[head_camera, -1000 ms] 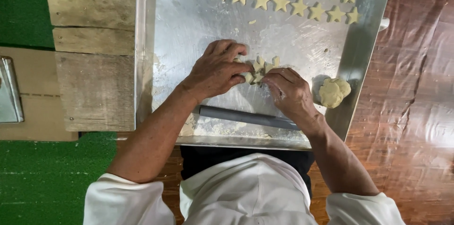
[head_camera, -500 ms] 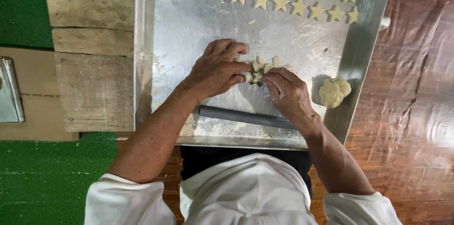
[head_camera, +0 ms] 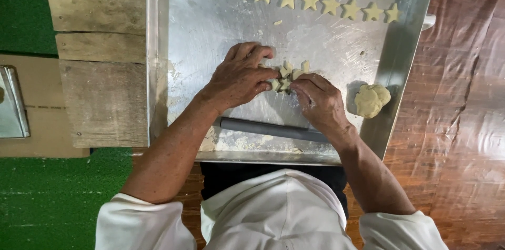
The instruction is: Preparing dough by rolling it flat with a tool and cutting out star shapes using a cookie cutter on a metal tray.
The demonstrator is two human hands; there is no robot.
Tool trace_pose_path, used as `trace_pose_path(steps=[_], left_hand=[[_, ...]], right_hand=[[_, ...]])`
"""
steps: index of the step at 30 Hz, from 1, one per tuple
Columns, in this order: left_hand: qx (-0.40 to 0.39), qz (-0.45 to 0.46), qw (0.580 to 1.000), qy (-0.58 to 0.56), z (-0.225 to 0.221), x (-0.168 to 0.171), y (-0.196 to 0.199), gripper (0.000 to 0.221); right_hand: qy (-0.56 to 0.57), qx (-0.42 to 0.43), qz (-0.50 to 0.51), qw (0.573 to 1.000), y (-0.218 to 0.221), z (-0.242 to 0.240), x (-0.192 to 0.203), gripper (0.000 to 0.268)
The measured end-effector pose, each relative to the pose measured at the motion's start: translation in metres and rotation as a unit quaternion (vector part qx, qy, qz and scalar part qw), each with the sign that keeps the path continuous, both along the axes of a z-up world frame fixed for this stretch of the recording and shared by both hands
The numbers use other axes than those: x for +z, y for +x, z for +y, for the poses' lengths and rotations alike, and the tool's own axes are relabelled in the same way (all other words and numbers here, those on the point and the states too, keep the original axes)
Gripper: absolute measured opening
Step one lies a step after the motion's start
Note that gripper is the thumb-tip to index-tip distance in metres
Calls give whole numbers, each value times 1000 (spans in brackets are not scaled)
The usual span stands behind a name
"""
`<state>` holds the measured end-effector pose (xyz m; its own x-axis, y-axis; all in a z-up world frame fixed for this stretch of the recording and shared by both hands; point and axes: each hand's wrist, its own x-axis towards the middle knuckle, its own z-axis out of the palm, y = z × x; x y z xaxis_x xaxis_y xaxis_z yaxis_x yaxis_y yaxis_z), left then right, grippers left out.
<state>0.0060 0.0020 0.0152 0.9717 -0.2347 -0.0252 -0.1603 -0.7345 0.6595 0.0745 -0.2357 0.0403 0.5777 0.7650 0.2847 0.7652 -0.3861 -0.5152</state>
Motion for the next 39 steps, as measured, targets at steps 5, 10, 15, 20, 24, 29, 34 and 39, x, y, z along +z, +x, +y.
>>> trace_pose_path(steps=[5, 10, 15, 20, 24, 29, 34, 39], left_hand=[[1, 20, 1000, 9, 0, 9, 1, 15], [4, 26, 1000, 0, 1, 9, 2, 16], [-3, 11, 1000, -16, 3, 8, 3, 16], [0, 10, 999, -44, 7, 14, 1, 16], [-6, 6, 1000, 6, 13, 38, -18, 11], [-88, 73, 989, 96, 2, 72, -66, 24], [-100, 69, 981, 152, -11, 53, -89, 22], [-33, -59, 990, 124, -10, 56, -85, 23]], right_hand=[[1, -2, 12, 1000, 0, 0, 1, 7], [0, -5, 23, 1000, -1, 2, 4, 7], [-6, -11, 10, 1000, 0, 1, 14, 6], [-15, -12, 20, 1000, -3, -15, 11, 6], [-70, 18, 24, 997, -18, -43, 15, 8], [-132, 47, 22, 990, -33, -70, 23, 31], [-123, 59, -25, 990, -43, -72, 18, 25], [-108, 18, -39, 993, -36, -70, 20, 21]])
